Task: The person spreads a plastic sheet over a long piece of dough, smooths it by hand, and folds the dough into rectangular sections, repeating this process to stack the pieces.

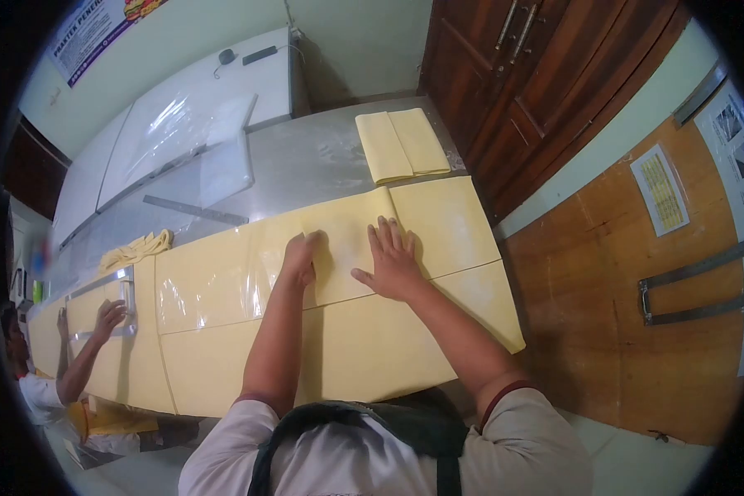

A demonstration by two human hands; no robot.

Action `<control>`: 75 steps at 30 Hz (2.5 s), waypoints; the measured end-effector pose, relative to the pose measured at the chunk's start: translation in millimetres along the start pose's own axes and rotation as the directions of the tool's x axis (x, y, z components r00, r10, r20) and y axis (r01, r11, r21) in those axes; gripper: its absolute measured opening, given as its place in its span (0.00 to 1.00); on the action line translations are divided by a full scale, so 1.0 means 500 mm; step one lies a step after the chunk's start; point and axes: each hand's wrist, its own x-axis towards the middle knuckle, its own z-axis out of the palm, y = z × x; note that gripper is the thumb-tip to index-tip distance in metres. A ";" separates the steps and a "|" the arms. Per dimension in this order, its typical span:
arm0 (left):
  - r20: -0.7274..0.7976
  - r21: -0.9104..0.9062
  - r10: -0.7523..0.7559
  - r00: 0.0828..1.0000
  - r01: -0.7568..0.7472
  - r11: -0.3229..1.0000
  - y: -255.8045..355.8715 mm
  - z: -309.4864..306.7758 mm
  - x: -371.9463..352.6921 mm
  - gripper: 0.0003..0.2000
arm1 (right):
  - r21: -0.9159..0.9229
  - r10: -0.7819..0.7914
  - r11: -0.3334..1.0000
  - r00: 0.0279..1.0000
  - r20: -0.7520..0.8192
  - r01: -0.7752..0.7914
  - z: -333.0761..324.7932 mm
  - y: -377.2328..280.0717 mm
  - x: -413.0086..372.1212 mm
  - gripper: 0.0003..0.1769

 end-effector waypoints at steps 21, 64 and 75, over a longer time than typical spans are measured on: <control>0.268 0.963 0.437 0.859 -0.257 -0.085 -0.009 0.049 -0.069 0.48 | 0.010 0.080 0.997 0.997 0.002 -0.080 0.030 0.027 -0.006 0.58; 0.052 -0.809 0.693 0.719 -0.376 0.451 -0.070 -0.229 -0.086 0.25 | 0.072 -0.014 0.997 1.000 0.013 0.013 0.085 -0.349 0.054 0.46; -0.212 0.449 0.377 0.902 -0.252 0.857 0.074 -0.372 -0.155 0.30 | -0.064 -0.046 0.997 0.998 0.032 0.048 0.089 -0.336 0.053 0.47</control>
